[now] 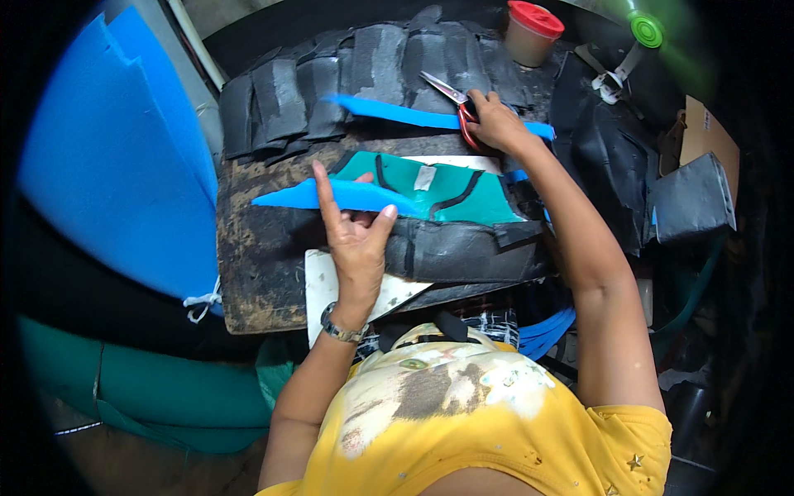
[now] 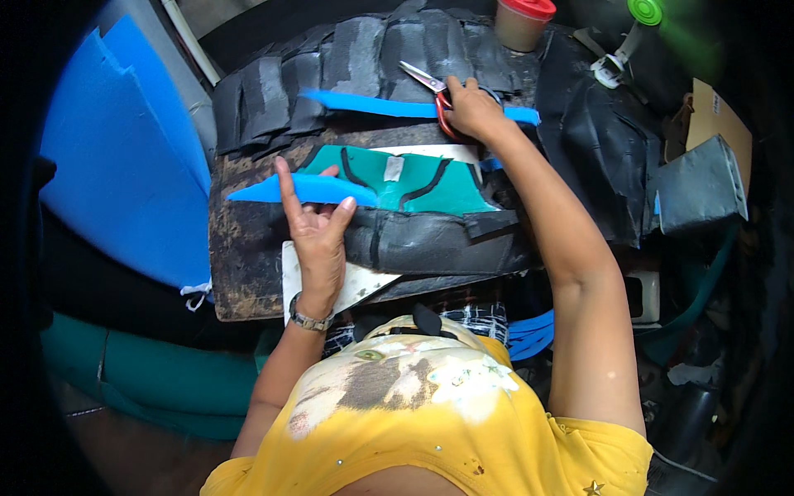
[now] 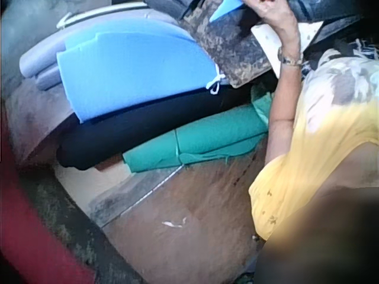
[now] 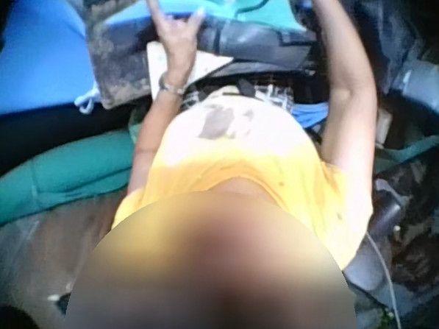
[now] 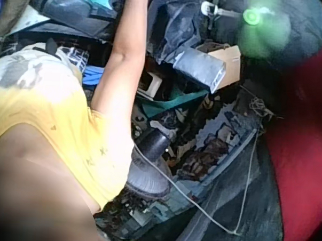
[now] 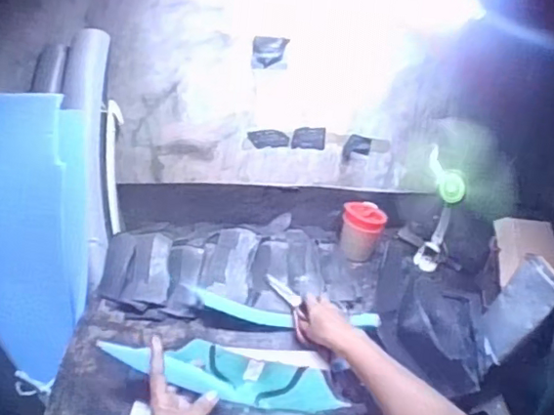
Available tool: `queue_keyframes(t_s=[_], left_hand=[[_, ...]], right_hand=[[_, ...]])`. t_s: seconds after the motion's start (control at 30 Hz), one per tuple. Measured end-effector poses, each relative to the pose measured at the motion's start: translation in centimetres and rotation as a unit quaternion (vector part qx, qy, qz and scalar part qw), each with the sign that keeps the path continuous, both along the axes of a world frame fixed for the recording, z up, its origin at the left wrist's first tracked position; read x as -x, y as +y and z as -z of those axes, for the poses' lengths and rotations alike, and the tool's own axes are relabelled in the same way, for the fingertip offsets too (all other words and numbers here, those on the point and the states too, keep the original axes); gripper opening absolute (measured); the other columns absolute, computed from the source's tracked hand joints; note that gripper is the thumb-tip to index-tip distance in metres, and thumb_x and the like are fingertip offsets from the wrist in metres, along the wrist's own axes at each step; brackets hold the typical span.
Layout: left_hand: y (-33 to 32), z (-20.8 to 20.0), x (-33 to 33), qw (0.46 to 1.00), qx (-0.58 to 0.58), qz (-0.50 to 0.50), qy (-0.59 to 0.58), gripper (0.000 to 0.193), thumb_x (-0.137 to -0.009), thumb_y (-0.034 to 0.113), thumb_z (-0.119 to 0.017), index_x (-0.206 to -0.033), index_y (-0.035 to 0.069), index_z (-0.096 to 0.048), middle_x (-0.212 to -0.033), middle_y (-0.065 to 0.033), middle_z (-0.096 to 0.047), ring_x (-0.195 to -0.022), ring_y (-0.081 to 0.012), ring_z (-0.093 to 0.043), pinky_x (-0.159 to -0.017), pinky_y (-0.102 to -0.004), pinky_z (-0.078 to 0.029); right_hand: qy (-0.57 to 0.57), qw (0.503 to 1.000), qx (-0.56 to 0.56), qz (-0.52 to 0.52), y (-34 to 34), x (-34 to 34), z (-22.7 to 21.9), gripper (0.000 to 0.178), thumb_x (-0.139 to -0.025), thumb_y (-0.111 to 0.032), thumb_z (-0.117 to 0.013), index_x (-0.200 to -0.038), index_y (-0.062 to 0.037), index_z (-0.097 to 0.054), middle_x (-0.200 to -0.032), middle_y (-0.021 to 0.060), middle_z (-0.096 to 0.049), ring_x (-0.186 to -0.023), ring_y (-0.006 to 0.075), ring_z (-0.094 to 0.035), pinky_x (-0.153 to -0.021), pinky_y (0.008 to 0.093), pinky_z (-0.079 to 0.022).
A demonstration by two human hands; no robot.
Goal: The person uses a hammer to tap and shape a black rubber piece along the edge of a green shoe upper. They repeatedly reposition the rubber and strike it to conform the material to the shoe's contour.
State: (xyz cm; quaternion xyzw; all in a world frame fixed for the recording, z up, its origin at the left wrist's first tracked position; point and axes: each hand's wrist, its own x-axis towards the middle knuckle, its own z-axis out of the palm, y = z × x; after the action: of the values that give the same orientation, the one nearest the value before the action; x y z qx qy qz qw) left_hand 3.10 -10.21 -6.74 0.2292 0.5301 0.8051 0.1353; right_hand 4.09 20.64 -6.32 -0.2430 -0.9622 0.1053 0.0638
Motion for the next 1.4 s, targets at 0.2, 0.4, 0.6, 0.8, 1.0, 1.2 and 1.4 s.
queue_keyframes(t_s=[0.2,0.4,0.6,0.8,1.0,1.2,1.4], left_hand=[[0.1,-0.8,0.0,1.000,0.009,0.011,0.005,0.094,-0.091,-0.011,-0.067,-0.163,0.014,-0.012,-0.137,-0.0212,-0.049,-0.120,-0.0216,-0.057,-0.106,-0.0366,-0.050],[1.7,-3.1,-0.2,0.995,-0.045,0.083,0.043,0.086,-0.096,-0.008,-0.061,-0.164,0.009,-0.012,-0.140,-0.0183,-0.050,-0.118,-0.0217,-0.061,-0.102,-0.0339,-0.053],[-2.7,-4.1,1.1,0.862,0.262,0.204,0.382,0.073,-0.092,0.023,-0.073,-0.157,0.017,-0.041,-0.147,-0.0214,-0.052,-0.125,-0.0350,-0.060,-0.108,-0.0466,-0.044],[-5.7,-1.3,-0.6,0.707,0.427,0.173,0.537,0.069,-0.089,0.039,-0.074,-0.150,0.017,-0.051,-0.148,-0.0232,-0.050,-0.140,-0.0398,-0.045,-0.113,-0.0579,-0.032],[-5.7,-0.4,-2.2,0.697,0.440,0.136,0.550,0.065,-0.093,0.033,-0.070,-0.152,0.017,-0.049,-0.143,-0.0233,-0.053,-0.136,-0.0378,-0.048,-0.110,-0.0555,-0.034],[-5.7,-0.5,-2.2,0.693,0.440,0.133,0.555,0.063,-0.094,0.031,-0.069,-0.152,0.015,-0.048,-0.139,-0.0237,-0.055,-0.131,-0.0374,-0.051,-0.109,-0.0552,-0.035],[-5.7,-0.2,-2.2,0.685,0.441,0.124,0.567,0.063,-0.094,0.032,-0.069,-0.151,0.015,-0.049,-0.139,-0.0230,-0.055,-0.130,-0.0364,-0.051,-0.108,-0.0549,-0.036]], right_hand=[[0.014,0.985,-0.169,-0.026,-4.0,-1.1,-4.0,0.059,-0.094,-0.026,-0.068,-0.150,-0.0172,-0.051,-0.138,0.0214,-0.056,-0.118,0.0393,-0.062,-0.098,0.0450,-0.051],[0.229,0.900,0.241,-0.281,-13.2,-7.7,-7.5,0.054,-0.086,-0.008,-0.077,-0.138,-0.0148,-0.065,-0.120,0.0083,-0.063,-0.104,0.0171,-0.062,-0.081,0.0283,-0.053],[0.345,0.901,0.215,-0.152,-12.6,-11.3,-5.4,0.040,-0.085,0.005,-0.073,-0.124,-0.0070,-0.072,-0.099,0.0093,-0.068,-0.089,0.0199,-0.067,-0.080,0.0344,-0.055],[0.318,0.910,0.218,-0.156,-13.5,-13.0,-2.4,0.040,-0.084,0.011,-0.070,-0.120,-0.0080,-0.075,-0.098,0.0096,-0.066,-0.087,0.0206,-0.067,-0.077,0.0308,-0.054],[0.282,0.925,0.172,-0.188,-13.0,-13.0,-0.6,0.046,-0.084,0.012,-0.070,-0.121,-0.0156,-0.076,-0.103,0.0093,-0.067,-0.090,0.0218,-0.068,-0.076,0.0317,-0.055],[0.291,0.919,0.194,-0.184,-13.0,-13.1,-0.4,0.049,-0.081,0.012,-0.070,-0.121,-0.0167,-0.077,-0.104,0.0096,-0.067,-0.094,0.0239,-0.068,-0.079,0.0331,-0.056],[0.275,0.929,0.093,-0.230,-12.9,-12.5,0.0,0.055,-0.076,0.012,-0.071,-0.123,-0.0165,-0.074,-0.104,0.0098,-0.067,-0.094,0.0268,-0.066,-0.081,0.0364,-0.055]])
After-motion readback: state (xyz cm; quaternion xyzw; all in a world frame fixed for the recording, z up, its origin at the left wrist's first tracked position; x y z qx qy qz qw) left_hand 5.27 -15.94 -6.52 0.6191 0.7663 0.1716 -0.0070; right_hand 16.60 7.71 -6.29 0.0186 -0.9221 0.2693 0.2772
